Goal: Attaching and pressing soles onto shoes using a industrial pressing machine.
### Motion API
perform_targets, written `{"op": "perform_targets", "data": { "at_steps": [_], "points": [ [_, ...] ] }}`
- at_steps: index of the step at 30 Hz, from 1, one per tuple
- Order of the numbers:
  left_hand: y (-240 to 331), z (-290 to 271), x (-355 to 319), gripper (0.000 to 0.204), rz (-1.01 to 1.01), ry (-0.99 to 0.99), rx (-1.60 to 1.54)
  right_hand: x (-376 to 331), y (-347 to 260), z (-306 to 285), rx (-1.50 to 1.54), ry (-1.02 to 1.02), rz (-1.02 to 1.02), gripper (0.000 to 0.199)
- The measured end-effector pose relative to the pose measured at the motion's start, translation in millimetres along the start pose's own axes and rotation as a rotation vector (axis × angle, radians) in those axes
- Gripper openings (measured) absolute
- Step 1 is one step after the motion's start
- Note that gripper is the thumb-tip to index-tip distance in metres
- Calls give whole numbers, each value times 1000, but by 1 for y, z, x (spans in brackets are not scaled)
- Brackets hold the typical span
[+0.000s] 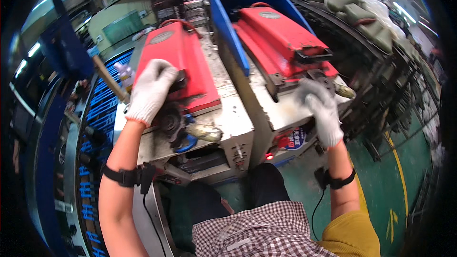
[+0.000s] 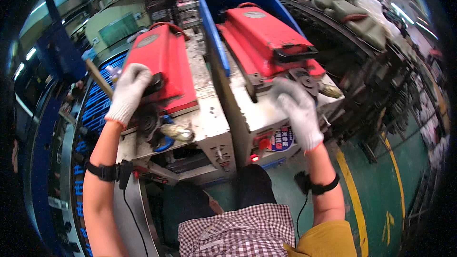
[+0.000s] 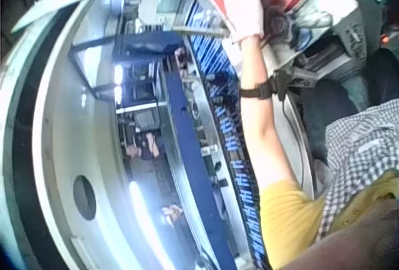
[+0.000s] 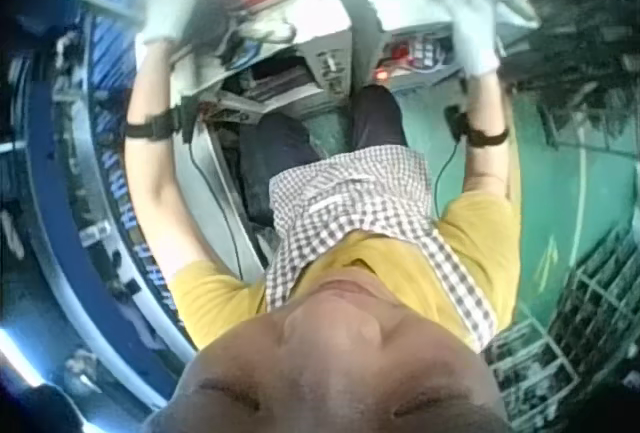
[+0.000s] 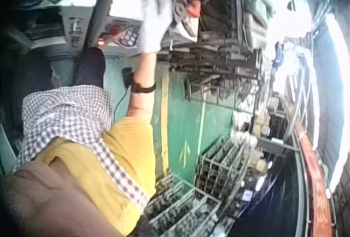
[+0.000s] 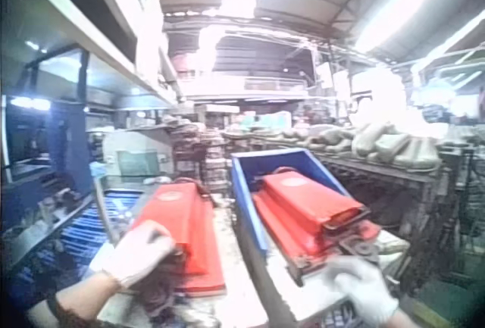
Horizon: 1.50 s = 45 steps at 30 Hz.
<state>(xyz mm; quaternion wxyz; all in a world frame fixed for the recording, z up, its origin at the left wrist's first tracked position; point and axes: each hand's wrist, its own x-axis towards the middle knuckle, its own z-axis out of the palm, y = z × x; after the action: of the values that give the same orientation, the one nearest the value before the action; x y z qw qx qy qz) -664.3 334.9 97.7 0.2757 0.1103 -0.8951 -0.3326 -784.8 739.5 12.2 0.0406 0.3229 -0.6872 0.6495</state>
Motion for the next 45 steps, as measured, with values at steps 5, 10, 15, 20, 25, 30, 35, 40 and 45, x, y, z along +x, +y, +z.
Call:
{"op": "perform_targets", "data": {
  "at_steps": [5,10,15,20,25,30,35,40,45],
  "points": [
    [41,48,0,31,260,32,-139,24,21,-124,-1157,296,-34,41],
    [111,96,-6,40,470,-180,141,8,-7,-93,-1215,253,337,45],
    [119,162,15,55,795,-372,216,-42,-36,-47,-1138,26,345,68],
    [124,197,33,58,994,-193,397,-15,-65,-62,-948,29,188,29],
    [169,177,69,51,863,-75,255,84,-29,-91,-1041,-283,90,45],
    [212,170,112,54,723,290,304,197,35,-83,-1071,-492,216,97],
    [224,145,144,62,764,407,220,228,68,-50,-1204,-507,325,108],
    [238,139,155,72,731,210,247,236,68,-82,-866,-213,379,71],
    [200,155,157,83,880,470,341,186,11,-66,99,148,614,48]
  ]
}}
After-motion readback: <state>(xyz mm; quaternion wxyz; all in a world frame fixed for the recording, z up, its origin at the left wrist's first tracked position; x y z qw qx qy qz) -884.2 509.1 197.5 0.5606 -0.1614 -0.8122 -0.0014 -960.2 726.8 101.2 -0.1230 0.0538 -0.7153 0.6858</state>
